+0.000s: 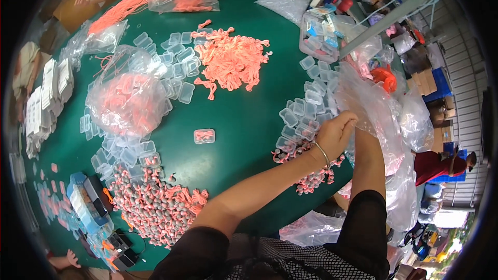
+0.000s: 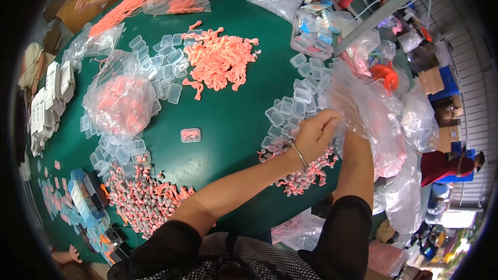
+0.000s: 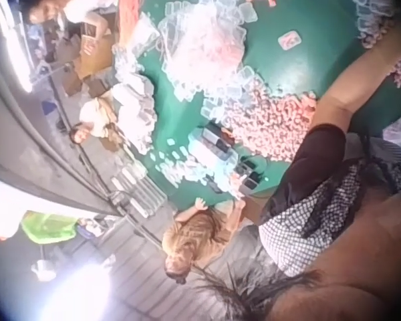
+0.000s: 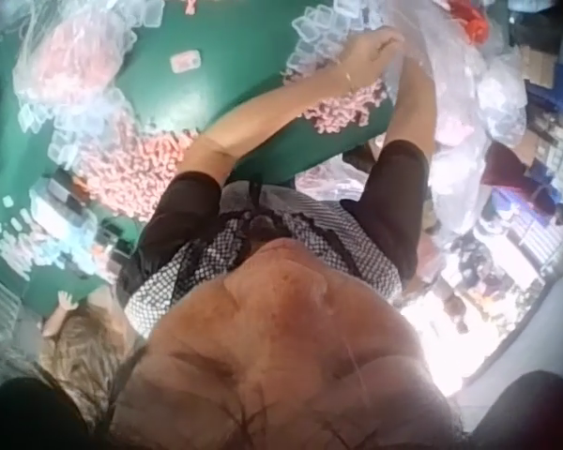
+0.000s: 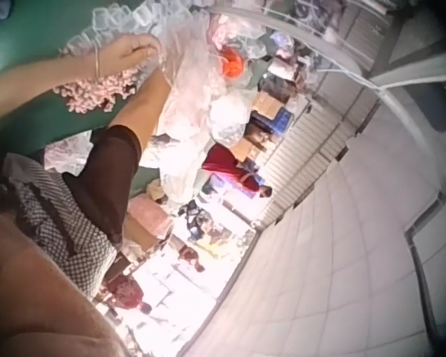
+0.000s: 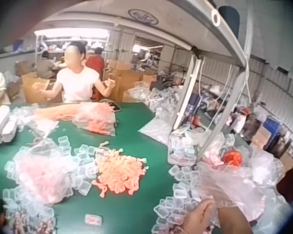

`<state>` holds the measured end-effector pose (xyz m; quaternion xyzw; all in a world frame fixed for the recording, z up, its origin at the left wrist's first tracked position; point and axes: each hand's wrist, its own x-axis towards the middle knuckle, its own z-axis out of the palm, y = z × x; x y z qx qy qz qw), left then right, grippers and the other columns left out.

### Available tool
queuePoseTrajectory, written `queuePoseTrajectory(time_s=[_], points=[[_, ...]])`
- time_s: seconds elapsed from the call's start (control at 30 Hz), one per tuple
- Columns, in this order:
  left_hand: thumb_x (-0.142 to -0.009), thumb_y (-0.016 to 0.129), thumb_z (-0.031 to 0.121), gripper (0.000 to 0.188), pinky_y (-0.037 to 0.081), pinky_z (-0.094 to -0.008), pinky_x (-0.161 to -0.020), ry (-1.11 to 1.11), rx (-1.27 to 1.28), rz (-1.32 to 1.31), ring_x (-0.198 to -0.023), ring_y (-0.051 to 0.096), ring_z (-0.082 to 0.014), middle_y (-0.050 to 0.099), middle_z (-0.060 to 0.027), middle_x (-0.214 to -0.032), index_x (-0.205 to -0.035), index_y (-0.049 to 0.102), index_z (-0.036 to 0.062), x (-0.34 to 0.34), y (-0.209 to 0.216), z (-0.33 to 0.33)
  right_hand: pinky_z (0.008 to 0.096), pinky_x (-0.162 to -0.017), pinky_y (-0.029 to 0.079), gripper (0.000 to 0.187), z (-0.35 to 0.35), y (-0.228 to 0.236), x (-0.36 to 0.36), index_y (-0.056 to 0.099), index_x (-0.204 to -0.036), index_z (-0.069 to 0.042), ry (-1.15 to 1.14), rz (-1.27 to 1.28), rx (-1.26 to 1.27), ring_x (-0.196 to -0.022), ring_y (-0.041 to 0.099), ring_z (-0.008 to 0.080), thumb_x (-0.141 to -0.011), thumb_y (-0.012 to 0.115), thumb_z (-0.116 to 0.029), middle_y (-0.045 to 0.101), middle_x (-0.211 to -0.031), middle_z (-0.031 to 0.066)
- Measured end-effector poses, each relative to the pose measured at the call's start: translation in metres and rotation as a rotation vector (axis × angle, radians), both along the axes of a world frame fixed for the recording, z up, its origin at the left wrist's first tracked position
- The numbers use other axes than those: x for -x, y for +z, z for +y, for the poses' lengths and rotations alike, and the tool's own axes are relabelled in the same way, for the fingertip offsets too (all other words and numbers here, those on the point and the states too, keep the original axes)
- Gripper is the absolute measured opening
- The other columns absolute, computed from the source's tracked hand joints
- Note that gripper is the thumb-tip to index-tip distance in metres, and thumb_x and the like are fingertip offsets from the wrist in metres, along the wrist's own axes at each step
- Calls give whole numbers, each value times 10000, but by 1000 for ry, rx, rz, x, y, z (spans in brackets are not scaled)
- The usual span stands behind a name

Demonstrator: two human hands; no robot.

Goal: Sorting small pink plastic components into small clear plastic boxes.

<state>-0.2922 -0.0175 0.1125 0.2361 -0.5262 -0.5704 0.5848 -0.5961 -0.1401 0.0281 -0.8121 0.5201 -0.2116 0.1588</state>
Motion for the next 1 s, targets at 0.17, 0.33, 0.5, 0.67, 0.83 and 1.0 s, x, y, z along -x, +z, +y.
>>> queuePoseTrajectory(time_s=[0.17,0.33,0.5,0.67,0.83,1.0], points=[[-931,505,55,125,437,-269,-581,-67,-28,0,-617,514,-106,559,-96,-704,-1025,572,5,2,-9,3,426,-821,485,274,-5,-30,-7,631,-1059,-8,-59,-105,-72,-902,622,370,-820,539,-106,651,-991,216],[-925,508,42,124,440,-270,-580,-61,-4,8,-615,520,-110,562,-96,-700,-1026,569,3,4,-13,5,425,-818,486,275,8,-37,27,631,-1058,-6,-127,-209,-120,-899,624,369,-821,543,-113,651,-988,217],[-919,515,31,121,444,-268,-582,-74,-42,22,-618,528,-115,577,-97,-712,-1023,571,6,3,-14,5,423,-814,486,276,-2,-49,25,630,-1057,-4,-182,-319,-155,-896,625,368,-821,547,-119,650,-986,217],[-920,524,37,108,447,-267,-580,-29,-4,23,-624,546,-113,591,-100,-714,-1008,578,6,10,-22,6,421,-810,486,277,-4,-61,31,630,-1057,-2,-258,-432,-190,-894,627,366,-822,552,-126,650,-984,218],[-920,527,45,100,448,-275,-581,-52,-37,-26,-628,542,-115,585,-101,-710,-994,583,6,5,-20,5,420,-807,487,278,-3,-32,-9,629,-1056,0,-313,-528,-221,-891,628,365,-822,555,-131,650,-982,219],[-932,513,69,110,443,-274,-579,27,-39,16,-612,509,-109,572,-84,-697,-987,583,5,-1,-23,-8,435,-770,481,336,8,43,-79,615,-1054,16,-588,213,-99,-847,630,349,-804,609,-208,655,-940,205]])
